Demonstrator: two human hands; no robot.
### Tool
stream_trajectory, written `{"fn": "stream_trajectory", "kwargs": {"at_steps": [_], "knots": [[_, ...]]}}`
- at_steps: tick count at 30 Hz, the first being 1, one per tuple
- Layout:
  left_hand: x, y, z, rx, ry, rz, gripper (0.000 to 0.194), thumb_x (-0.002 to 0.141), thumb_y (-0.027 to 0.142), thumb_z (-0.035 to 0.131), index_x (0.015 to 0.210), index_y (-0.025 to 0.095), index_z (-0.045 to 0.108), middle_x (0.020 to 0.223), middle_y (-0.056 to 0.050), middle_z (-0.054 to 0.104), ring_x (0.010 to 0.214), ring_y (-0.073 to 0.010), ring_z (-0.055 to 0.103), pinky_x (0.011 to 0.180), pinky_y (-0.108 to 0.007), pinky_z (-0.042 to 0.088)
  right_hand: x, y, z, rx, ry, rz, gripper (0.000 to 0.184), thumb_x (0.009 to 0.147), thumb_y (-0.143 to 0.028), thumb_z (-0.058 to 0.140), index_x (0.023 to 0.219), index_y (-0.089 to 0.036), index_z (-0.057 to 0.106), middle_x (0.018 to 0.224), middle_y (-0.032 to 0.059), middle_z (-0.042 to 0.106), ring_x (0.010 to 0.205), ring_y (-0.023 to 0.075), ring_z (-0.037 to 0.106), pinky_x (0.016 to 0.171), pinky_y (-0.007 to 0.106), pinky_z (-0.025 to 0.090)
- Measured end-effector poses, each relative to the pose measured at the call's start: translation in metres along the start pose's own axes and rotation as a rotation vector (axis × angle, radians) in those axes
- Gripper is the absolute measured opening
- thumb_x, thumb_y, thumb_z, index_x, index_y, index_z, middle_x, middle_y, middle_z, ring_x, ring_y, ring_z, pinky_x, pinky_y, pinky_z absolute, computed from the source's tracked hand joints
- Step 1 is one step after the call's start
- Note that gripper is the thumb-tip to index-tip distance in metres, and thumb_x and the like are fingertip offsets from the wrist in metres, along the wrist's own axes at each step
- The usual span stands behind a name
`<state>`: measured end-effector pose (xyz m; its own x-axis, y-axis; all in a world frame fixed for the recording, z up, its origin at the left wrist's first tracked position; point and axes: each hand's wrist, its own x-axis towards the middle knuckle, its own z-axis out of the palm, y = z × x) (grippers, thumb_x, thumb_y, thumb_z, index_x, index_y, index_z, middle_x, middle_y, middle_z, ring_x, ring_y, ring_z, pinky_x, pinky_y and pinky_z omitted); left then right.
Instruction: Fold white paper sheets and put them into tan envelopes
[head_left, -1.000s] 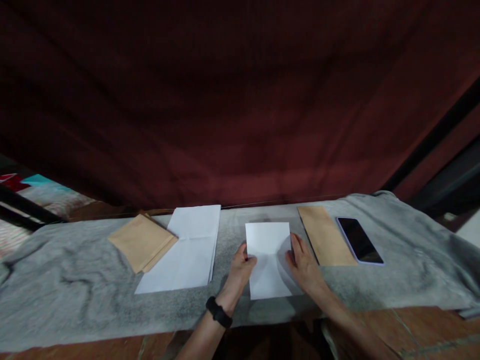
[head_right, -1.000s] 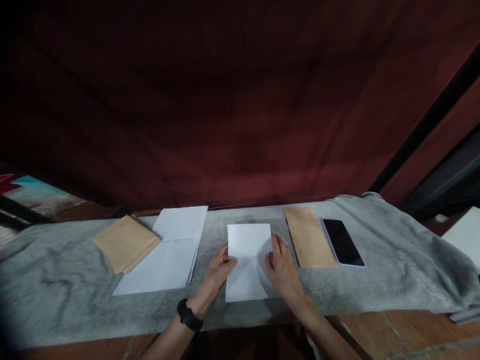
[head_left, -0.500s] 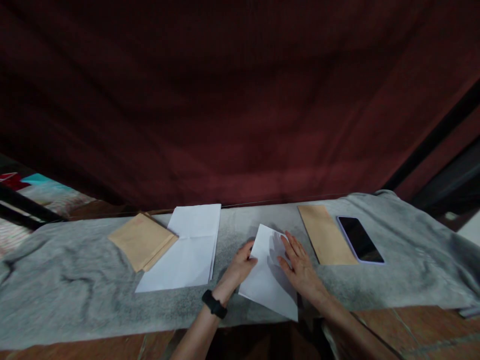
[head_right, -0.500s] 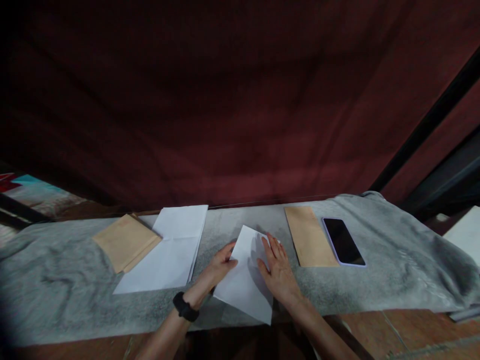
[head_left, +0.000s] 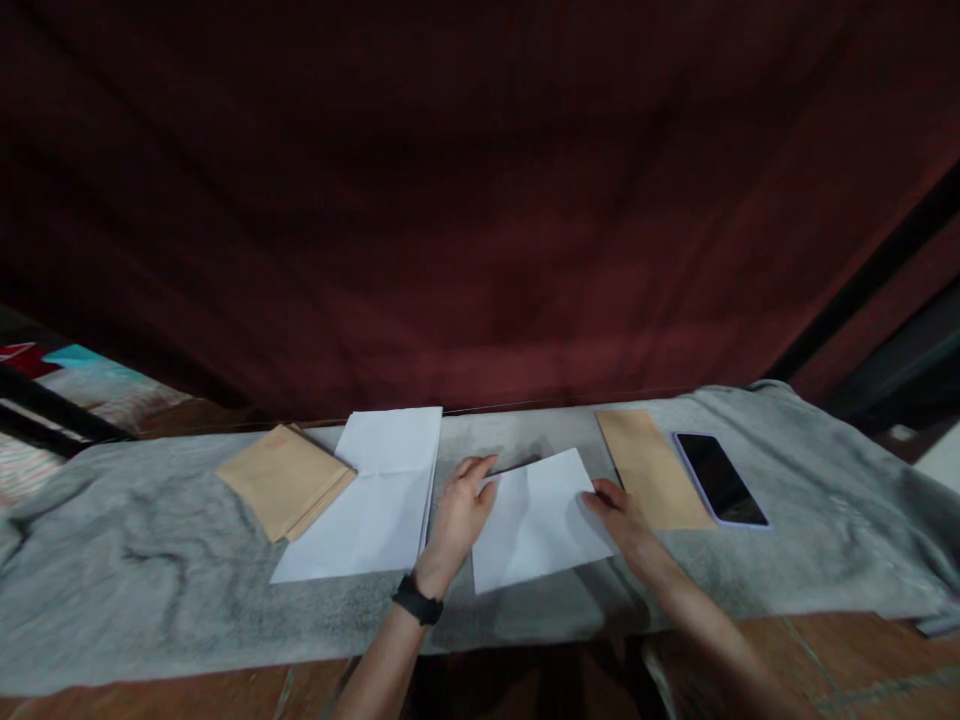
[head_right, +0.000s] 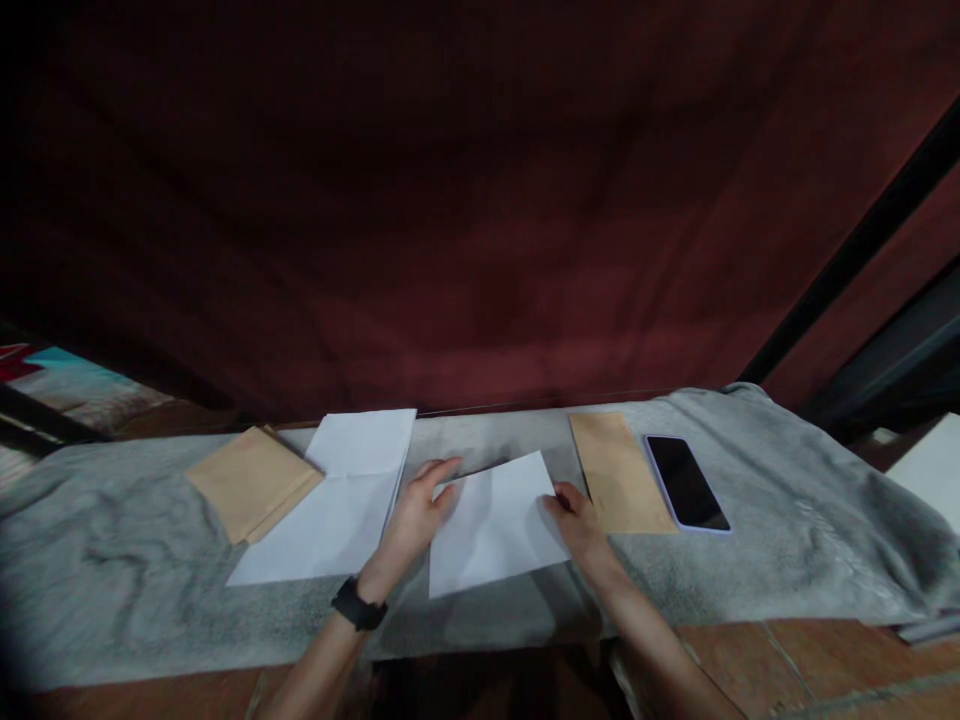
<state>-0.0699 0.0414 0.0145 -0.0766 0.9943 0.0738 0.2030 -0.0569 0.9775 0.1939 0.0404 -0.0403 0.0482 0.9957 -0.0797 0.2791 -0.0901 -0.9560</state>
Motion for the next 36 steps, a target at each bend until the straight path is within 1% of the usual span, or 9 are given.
{"fn": "stream_trajectory", "kwargs": {"at_steps": [3,7,10,13,17,24,30,33,36], "knots": [[-0.012,-0.005,0.016,0.109,0.053,0.112,0.033,0.082,0.021,0.069,0.114,0.028,0.074,0.13,-0.008,0.066,0.129,-0.0306,0.055,0.119,-0.043,0.032,0.002,0.006,0.003,0.002,0.022,0.01,0.032,0.075,-0.051,0.055,0.084,-0.022,0.064,0.071,-0.0005,0.066,0.065,0.0188,0.061,0.06,0.03,0.048],[-0.04,-0.028,0.047,0.5,-0.137,0.221,0.05,0.094,0.035,0.057,0.143,0.024,0.054,0.16,-0.011,0.04,0.15,-0.0325,0.03,0.123,-0.056,0.022,0.004,0.01,0.004,-0.056,0.04,-0.007,0.029,0.074,-0.047,0.054,0.083,-0.022,0.063,0.069,0.0005,0.065,0.065,0.021,0.062,0.061,0.033,0.049],[-0.056,-0.045,0.061,0.807,-0.18,0.272,0.059,0.1,0.042,0.048,0.153,0.018,0.039,0.163,-0.017,0.031,0.152,-0.0335,0.024,0.121,-0.061,0.024,0.002,0.011,0.001,-0.115,0.056,-0.044,0.023,0.075,-0.04,0.057,0.09,-0.023,0.065,0.073,0.0013,0.068,0.07,0.0227,0.064,0.067,0.034,0.049],[-0.063,-0.055,0.065,0.952,-0.123,0.328,0.063,0.101,0.046,0.046,0.153,0.012,0.037,0.161,-0.022,0.033,0.151,-0.0339,0.026,0.12,-0.06,0.028,-0.002,0.011,-0.001,-0.289,0.079,-0.103,0.033,0.082,-0.034,0.054,0.111,-0.023,0.065,0.081,0.0046,0.072,0.077,0.0254,0.068,0.072,0.036,0.05],[-0.068,-0.062,0.069,1.001,-0.013,0.376,0.066,0.101,0.048,0.045,0.154,0.011,0.035,0.159,-0.022,0.036,0.15,-0.0336,0.029,0.119,-0.057,0.033,-0.008,0.015,-0.002,-0.618,0.104,-0.196,0.046,0.092,-0.03,0.045,0.135,-0.019,0.055,0.087,0.0078,0.074,0.082,0.0272,0.071,0.075,0.038,0.052],[-0.073,-0.062,0.071,0.964,0.028,0.375,0.065,0.1,0.047,0.046,0.155,0.014,0.035,0.16,-0.02,0.037,0.15,-0.0336,0.03,0.12,-0.057,0.032,-0.008,0.01,0.0,-0.795,0.2,-0.399,0.044,0.097,-0.028,0.04,0.136,-0.017,0.057,0.111,0.0154,0.069,0.106,0.031,0.066,0.092,0.047,0.053],[-0.064,-0.053,0.071,0.933,-0.024,0.348,0.057,0.1,0.026,0.037,0.157,0.016,0.033,0.163,-0.014,0.032,0.153,-0.03,0.022,0.123,-0.057,0.024,-0.018,-0.001,0.037,-0.78,-0.013,-0.614,0.05,0.104,-0.036,0.034,0.15,-0.019,0.046,0.152,0.0111,0.051,0.142,0.025,0.043,0.116,0.048,0.04],[-0.061,-0.056,0.071,0.948,-0.058,0.312,0.059,0.097,0.019,0.036,0.155,0.012,0.034,0.163,-0.015,0.029,0.153,-0.0309,0.02,0.124,-0.058,0.023,-0.026,0.002,0.053,-0.871,-0.095,-0.671,0.05,0.105,-0.033,0.035,0.152,-0.019,0.043,0.157,0.0096,0.045,0.146,0.0244,0.038,0.119,0.05,0.034],[-0.061,-0.061,0.069,0.989,-0.068,0.282,0.06,0.095,0.017,0.037,0.154,0.009,0.036,0.163,-0.019,0.028,0.153,-0.0327,0.019,0.122,-0.059,0.024,-0.029,0.008,0.059,-0.938,-0.084,-0.713,0.05,0.104,-0.028,0.037,0.153,-0.019,0.042,0.157,0.0108,0.044,0.147,0.0252,0.038,0.12,0.052,0.032]]}}
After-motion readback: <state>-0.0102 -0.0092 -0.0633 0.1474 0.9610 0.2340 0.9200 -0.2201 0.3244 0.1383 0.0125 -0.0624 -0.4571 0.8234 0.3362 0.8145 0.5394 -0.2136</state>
